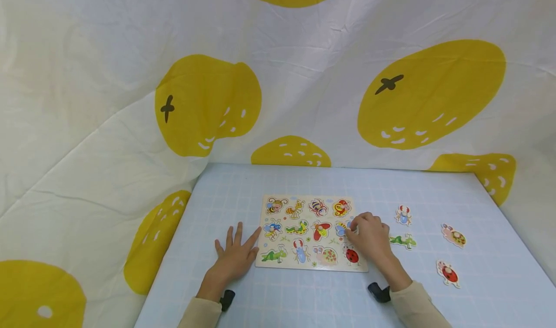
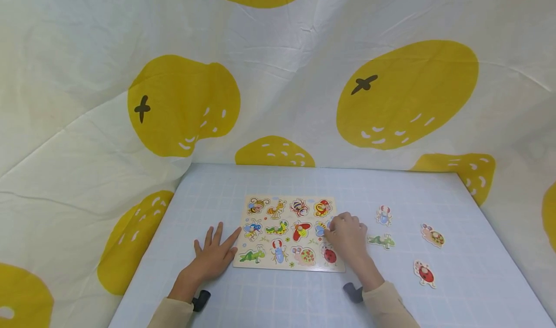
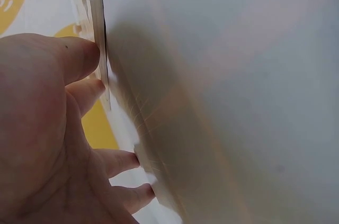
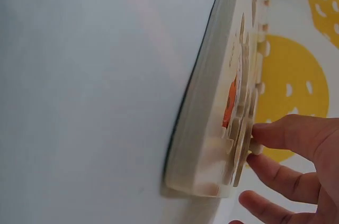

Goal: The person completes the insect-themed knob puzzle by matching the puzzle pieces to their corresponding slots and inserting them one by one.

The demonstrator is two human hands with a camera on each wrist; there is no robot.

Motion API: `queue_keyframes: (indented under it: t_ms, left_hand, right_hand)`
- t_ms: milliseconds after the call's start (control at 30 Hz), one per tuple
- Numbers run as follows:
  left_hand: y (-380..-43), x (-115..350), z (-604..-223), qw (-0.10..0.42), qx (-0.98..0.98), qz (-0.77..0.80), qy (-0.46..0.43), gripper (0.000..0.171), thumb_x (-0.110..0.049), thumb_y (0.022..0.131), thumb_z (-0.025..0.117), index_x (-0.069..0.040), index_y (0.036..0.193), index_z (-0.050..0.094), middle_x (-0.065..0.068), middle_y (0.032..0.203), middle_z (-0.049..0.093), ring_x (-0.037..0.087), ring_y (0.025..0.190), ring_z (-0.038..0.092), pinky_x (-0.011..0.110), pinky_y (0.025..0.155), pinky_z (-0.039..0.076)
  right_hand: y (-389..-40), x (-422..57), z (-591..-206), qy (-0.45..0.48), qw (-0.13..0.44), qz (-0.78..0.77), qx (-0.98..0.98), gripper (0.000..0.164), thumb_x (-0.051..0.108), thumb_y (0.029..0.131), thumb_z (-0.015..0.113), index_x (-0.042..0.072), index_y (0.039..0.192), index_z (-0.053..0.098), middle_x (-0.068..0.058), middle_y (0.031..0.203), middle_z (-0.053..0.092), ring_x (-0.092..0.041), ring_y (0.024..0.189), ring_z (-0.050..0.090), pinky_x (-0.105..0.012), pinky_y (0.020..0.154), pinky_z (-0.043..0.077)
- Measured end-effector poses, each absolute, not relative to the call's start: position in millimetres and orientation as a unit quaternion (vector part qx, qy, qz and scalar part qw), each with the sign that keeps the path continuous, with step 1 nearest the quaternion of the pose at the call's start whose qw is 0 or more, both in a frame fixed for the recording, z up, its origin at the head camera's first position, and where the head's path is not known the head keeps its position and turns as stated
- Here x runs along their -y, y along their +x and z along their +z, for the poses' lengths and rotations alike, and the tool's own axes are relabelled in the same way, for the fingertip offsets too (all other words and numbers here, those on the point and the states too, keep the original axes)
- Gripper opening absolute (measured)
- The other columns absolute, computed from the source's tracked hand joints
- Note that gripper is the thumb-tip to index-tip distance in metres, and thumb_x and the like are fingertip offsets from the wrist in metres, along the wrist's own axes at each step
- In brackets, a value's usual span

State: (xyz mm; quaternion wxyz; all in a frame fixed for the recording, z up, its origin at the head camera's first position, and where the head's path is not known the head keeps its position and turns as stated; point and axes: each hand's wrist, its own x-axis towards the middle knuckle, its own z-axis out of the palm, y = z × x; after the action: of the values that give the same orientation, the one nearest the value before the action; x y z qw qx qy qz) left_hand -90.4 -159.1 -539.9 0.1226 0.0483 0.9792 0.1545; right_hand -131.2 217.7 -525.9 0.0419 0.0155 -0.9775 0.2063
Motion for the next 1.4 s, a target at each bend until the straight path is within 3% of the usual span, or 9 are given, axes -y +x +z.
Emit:
queue_keyframes:
  t_ms: [967,1400]
  left_hand:
    - [-87.4,156.8,-531.0,0.13,-0.977,0.16,0.048,0.056,-0.038,0.105,0.051,-0.034,0.157,0.033,0.022,0.165,0.005,0.049,0.148,-0.004,0.079,0.104,-0.004]
    - [-88.4,158.2,-537.2,0.131,-0.977,0.161,0.047,0.056,-0.04,0.104,0.05,-0.036,0.158,0.032,0.021,0.165,0.004,0.048,0.148,-0.006,0.079,0.104,-0.005]
  right_hand:
    - [-135.3,-212.5,-525.2,0.012,0.02,0.196,0.98,0.021,0.026,0.086,0.079,0.015,0.075,0.064,-0.023,0.118,0.06,-0.043,0.105,0.051,-0.07,0.09,0.034]
    - [-132.0,-216.0,-521.6,0.012,0.023,0.209,0.977,0.015,0.027,0.087,0.078,0.015,0.08,0.07,-0.022,0.119,0.061,-0.043,0.109,0.051,-0.071,0.092,0.032]
